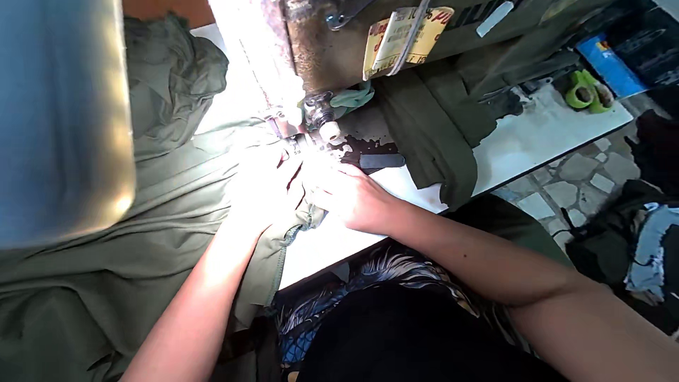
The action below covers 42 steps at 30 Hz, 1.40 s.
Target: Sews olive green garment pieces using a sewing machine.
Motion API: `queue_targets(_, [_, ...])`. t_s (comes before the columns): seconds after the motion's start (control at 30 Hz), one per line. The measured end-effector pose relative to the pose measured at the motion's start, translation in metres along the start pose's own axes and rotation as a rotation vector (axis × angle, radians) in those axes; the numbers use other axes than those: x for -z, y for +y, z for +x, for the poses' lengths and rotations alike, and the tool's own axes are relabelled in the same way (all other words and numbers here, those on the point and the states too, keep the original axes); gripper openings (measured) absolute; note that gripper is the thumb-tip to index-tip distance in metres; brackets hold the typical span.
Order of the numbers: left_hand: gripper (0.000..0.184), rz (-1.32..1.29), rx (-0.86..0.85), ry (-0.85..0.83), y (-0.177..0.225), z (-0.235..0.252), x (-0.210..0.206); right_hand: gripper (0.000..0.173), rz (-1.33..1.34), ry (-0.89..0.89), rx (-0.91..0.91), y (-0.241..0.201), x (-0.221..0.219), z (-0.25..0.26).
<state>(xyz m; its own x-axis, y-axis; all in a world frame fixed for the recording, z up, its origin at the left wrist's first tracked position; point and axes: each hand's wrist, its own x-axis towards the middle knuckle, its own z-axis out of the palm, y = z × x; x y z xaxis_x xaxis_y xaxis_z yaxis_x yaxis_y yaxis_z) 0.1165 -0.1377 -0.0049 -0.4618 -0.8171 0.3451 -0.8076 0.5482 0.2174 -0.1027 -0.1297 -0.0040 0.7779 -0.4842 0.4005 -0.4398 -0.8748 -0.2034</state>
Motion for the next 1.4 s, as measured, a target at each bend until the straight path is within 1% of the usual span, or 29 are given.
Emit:
queue_targets(0.03, [0.045, -0.021, 0.028, 0.011, -0.002, 0.002, 0.000, 0.022, 0.002, -0.005, -0.014, 0.000, -0.001, 0.000])
queue_targets(0.13, [0.045, -0.051, 0.189, -0.014, -0.008, 0.012, 0.008, 0.016, 0.018, -0.012, -0.044, -0.001, -0.001, 0.001])
queue_targets(0.23, [0.046, 0.082, 0.258, -0.065, -0.023, 0.027, 0.006, 0.017, 0.052, -0.013, -0.064, -0.003, -0.003, 0.000])
queue_targets(0.3, [0.050, 0.126, 0.325, -0.077, -0.031, 0.032, 0.001, 0.019, 0.171, -0.056, -0.108, -0.002, 0.003, 0.002])
queue_targets(0.33, [0.055, 0.130, 0.375, -0.106, -0.030, 0.034, 0.001, 0.020, 0.259, -0.048, -0.159, 0.002, 0.008, 0.005])
queue_targets(0.37, [0.061, 0.128, 0.413, -0.135, -0.031, 0.036, 0.001, 0.018, 0.328, 0.031, -0.221, 0.008, 0.013, 0.008])
queue_targets(0.43, [0.069, 0.138, 0.402, -0.113, -0.035, 0.033, -0.003, 0.017, 0.258, 0.295, -0.380, 0.025, 0.022, 0.021])
queue_targets(0.47, [0.069, 0.133, 0.380, -0.079, -0.035, 0.030, -0.004, 0.018, 0.180, 0.374, -0.503, 0.036, 0.027, 0.032])
queue_targets(0.53, [0.064, 0.116, 0.356, -0.028, -0.032, 0.029, -0.003, 0.023, 0.072, 0.420, -0.753, 0.057, 0.036, 0.057])
queue_targets(0.57, [0.062, 0.116, 0.355, -0.023, -0.030, 0.030, -0.001, 0.023, 0.035, 0.399, -0.841, 0.065, 0.039, 0.068])
queue_targets(0.63, [0.060, 0.129, 0.338, 0.012, -0.028, 0.031, -0.001, 0.025, 0.013, 0.344, -0.917, 0.073, 0.044, 0.082])
queue_targets(0.73, [0.056, 0.123, 0.320, 0.053, -0.028, 0.031, -0.001, 0.031, 0.011, 0.359, -0.888, 0.081, 0.037, 0.090])
queue_targets(0.83, [0.052, 0.111, 0.355, 0.058, -0.025, 0.031, -0.001, 0.039, 0.114, 0.351, -0.908, 0.086, 0.032, 0.096])
queue_targets(0.87, [0.050, 0.107, 0.366, 0.058, -0.024, 0.031, -0.001, 0.040, 0.170, 0.391, -0.923, 0.087, 0.030, 0.096])
queue_targets(0.97, [0.050, 0.095, 0.393, 0.047, -0.023, 0.031, 0.001, 0.039, 0.402, 0.694, -0.958, 0.086, 0.027, 0.090])
queue_targets(1.0, [0.050, 0.090, 0.388, 0.059, -0.023, 0.031, 0.000, 0.036, 0.469, 0.780, -0.963, 0.085, 0.028, 0.087])
queue_targets(1.03, [0.049, 0.090, 0.389, 0.068, -0.023, 0.031, 0.000, 0.029, 0.555, 0.833, -0.990, 0.086, 0.030, 0.085])
queue_targets(1.1, [0.048, 0.082, 0.407, 0.051, -0.023, 0.033, 0.001, 0.009, 0.773, 0.902, -1.039, 0.086, 0.036, 0.082])
queue_targets(1.13, [0.048, 0.073, 0.405, 0.060, -0.024, 0.033, 0.000, 0.004, 0.890, 0.939, -1.049, 0.083, 0.041, 0.080])
queue_targets(1.2, [0.045, 0.038, 0.371, 0.127, -0.024, 0.030, -0.001, 0.010, 1.071, 1.004, -1.047, 0.074, 0.052, 0.075])
queue_targets(1.23, [0.043, 0.011, 0.357, 0.171, -0.024, 0.027, -0.002, 0.010, 1.133, 1.026, -1.037, 0.070, 0.056, 0.071])
queue_targets(1.3, [0.038, -0.074, 0.357, 0.244, -0.020, 0.014, -0.003, 0.008, 1.200, 1.016, -0.999, 0.060, 0.060, 0.057])
queue_targets(1.33, [0.036, -0.117, 0.383, 0.255, -0.007, 0.008, 0.003, 0.008, 1.189, 0.967, -0.968, 0.054, 0.061, 0.047])
queue_targets(1.4, [0.033, -0.192, 0.443, 0.288, 0.034, 0.002, 0.021, 0.006, 1.090, 0.843, -0.861, 0.037, 0.057, 0.023])
